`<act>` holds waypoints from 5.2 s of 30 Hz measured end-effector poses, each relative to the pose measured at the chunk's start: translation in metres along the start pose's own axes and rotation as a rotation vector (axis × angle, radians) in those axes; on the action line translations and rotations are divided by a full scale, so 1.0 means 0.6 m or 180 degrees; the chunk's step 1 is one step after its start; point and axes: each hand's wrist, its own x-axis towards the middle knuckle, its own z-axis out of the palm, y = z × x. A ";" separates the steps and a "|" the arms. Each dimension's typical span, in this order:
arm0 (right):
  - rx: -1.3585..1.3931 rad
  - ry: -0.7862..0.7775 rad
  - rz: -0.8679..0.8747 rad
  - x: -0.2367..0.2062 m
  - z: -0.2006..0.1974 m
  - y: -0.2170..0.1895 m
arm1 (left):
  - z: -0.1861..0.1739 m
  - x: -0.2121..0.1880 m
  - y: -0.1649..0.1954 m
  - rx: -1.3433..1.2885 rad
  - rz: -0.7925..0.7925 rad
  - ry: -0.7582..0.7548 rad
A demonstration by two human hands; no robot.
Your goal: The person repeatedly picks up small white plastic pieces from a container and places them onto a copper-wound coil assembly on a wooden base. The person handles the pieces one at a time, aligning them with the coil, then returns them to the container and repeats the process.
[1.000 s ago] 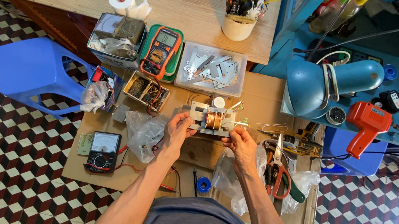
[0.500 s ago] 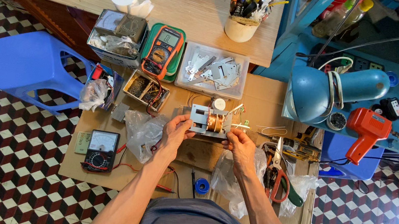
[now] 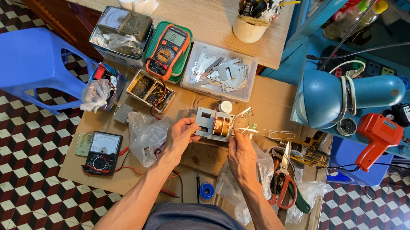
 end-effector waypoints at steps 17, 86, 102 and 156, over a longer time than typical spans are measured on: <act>-0.0328 -0.0496 0.0370 0.002 -0.005 -0.024 | 0.003 -0.011 0.020 0.0214 -0.0038 -0.0007; 0.0281 -0.0465 0.0181 0.385 0.023 0.063 | -0.104 -0.001 0.118 -0.0496 -0.0164 0.1053; 0.0030 -0.0442 -0.0036 0.502 0.159 0.129 | -0.093 0.000 0.025 -0.1730 -0.0994 0.0795; 0.3652 0.0979 0.2220 -0.083 -0.027 0.116 | -0.042 -0.143 0.030 -0.1255 -0.0110 0.0280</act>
